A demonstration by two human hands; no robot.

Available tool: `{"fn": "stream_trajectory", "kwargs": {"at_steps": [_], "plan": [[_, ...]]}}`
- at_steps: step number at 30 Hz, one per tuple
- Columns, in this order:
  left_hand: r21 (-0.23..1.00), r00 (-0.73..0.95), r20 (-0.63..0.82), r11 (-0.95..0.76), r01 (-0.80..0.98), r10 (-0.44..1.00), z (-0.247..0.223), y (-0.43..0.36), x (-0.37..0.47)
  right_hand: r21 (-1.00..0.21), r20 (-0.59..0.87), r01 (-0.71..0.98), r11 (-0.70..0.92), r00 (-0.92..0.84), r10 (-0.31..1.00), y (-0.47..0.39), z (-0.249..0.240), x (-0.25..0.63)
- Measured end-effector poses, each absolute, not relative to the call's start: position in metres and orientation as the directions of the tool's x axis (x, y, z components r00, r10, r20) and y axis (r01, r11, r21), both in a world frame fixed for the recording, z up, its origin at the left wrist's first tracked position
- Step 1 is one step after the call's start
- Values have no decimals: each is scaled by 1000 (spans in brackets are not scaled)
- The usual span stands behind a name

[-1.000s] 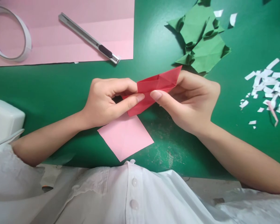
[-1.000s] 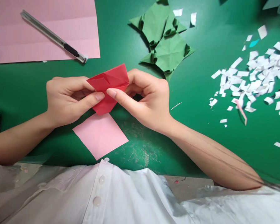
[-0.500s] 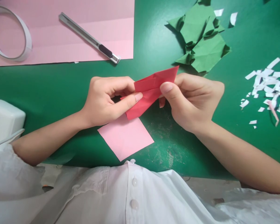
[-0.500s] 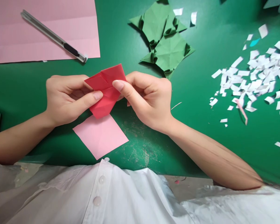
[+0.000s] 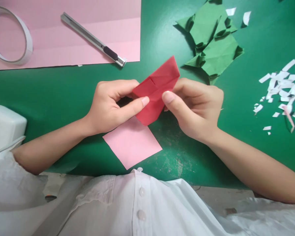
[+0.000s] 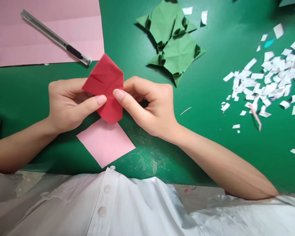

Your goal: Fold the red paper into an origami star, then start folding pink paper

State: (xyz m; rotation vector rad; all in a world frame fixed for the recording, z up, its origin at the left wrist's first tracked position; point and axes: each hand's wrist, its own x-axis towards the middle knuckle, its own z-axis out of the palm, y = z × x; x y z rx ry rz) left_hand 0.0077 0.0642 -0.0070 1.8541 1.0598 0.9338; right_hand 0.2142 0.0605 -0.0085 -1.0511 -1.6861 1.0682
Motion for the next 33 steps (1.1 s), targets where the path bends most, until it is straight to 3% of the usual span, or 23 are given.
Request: {"fn": "stream_trajectory", "kwargs": {"at_steps": [4,10,16,27,33], "plan": [[882,320,300,-389,265,899,-11,66,8,-900,166,359,248,-244,955,55,-10,210],[844,400,195,-361,397,896,-13,65,6,-833,216,477,280,-186,959,52,-12,208],[837,428,218,-394,381,877,-11,64,6,-782,295,515,350,-189,937,57,-14,212],[872,434,154,-328,362,888,-13,65,2,-862,348,324,389,-179,920,61,-11,212],[858,383,324,-439,267,865,-19,67,4,-882,304,306,358,-211,929,62,-10,213]]}}
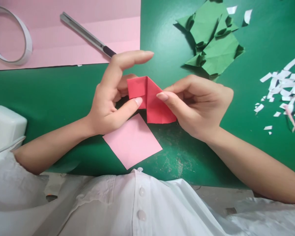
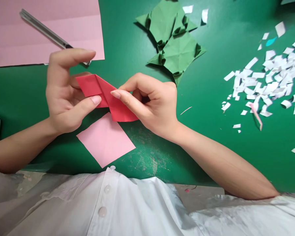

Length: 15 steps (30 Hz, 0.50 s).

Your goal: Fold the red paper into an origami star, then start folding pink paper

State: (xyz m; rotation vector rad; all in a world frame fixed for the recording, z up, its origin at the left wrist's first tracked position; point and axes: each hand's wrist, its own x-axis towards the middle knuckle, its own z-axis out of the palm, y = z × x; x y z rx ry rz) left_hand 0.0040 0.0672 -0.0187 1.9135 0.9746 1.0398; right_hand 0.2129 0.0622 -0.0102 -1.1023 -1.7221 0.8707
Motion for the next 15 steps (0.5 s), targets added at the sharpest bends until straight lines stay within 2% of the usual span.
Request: {"fn": "stream_trajectory", "kwargs": {"at_steps": [4,10,15], "plan": [[858,380,369,-468,212,848,-19,69,5,-895,262,308,324,-227,938,62,-11,214],[847,417,293,-436,303,860,-16,70,4,-931,210,245,271,-251,945,64,-11,215],[872,340,288,-392,293,895,-14,67,8,-947,195,194,257,-291,937,65,-9,216]]}}
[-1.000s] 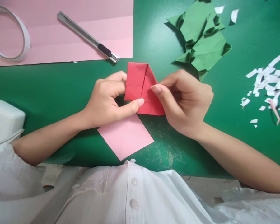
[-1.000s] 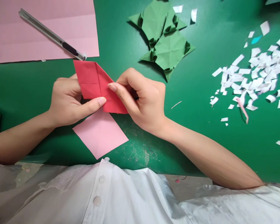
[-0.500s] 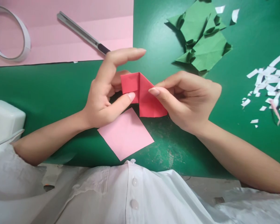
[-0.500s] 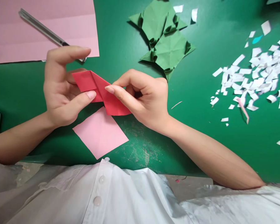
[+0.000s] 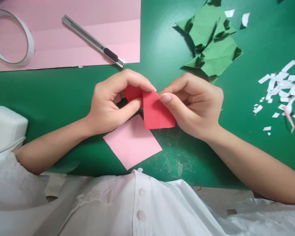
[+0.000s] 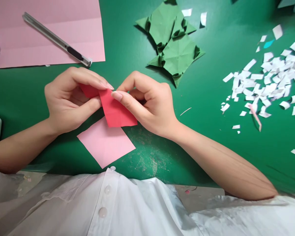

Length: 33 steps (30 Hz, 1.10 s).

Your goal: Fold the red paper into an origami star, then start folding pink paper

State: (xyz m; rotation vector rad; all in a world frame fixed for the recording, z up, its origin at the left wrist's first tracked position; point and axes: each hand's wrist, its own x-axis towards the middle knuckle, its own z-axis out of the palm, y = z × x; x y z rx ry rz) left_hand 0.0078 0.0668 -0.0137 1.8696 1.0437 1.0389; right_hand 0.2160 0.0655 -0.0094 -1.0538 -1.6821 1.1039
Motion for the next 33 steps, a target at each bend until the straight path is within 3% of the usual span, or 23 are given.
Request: {"fn": "stream_trajectory", "kwargs": {"at_steps": [5,14,18,24,33], "plan": [[876,335,269,-374,304,903,-10,66,9,-924,144,285,256,-361,921,65,-8,217],[886,277,284,-361,291,918,-7,67,9,-955,145,159,250,-487,862,65,-4,221],[835,223,364,-422,352,905,-13,72,7,-967,177,98,234,-403,898,64,-12,222],[801,229,429,-485,351,874,-15,72,6,-945,308,-182,271,-224,925,68,-27,214],[829,255,325,-405,387,910,-16,70,2,-948,311,-113,299,-123,942,69,-24,214]]}}
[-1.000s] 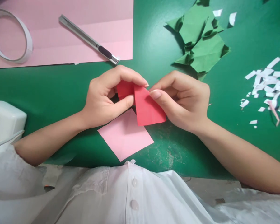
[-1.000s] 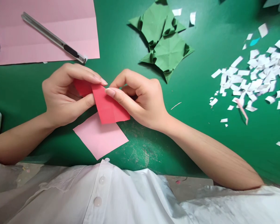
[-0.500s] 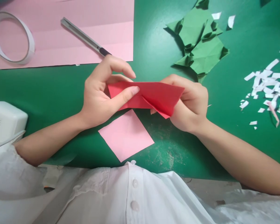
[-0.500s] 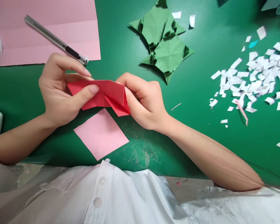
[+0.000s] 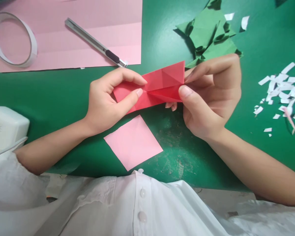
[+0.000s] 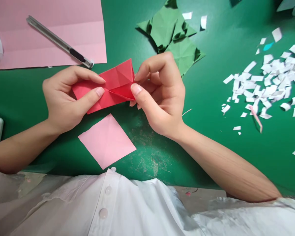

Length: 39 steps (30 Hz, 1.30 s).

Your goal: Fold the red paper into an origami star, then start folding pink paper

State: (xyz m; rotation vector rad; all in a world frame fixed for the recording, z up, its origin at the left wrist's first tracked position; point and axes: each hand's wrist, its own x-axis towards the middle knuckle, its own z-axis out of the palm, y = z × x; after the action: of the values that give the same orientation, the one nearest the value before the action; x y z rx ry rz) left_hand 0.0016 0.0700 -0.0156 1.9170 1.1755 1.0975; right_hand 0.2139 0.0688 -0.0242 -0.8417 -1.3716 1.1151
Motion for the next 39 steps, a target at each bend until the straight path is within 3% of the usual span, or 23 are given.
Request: {"fn": "stream_trajectory", "kwargs": {"at_steps": [5,21,27,39], "plan": [[863,285,213,-317,394,935,-21,70,-1,-936,348,-13,351,-159,924,68,-28,216],[784,348,363,-486,387,864,-20,69,4,-870,350,208,447,-376,858,63,-19,219],[773,407,403,-543,329,820,-15,69,6,-857,316,300,420,-339,886,61,-17,218],[792,391,234,-408,454,890,-13,65,4,-784,294,483,391,-267,918,59,-16,217]]}}
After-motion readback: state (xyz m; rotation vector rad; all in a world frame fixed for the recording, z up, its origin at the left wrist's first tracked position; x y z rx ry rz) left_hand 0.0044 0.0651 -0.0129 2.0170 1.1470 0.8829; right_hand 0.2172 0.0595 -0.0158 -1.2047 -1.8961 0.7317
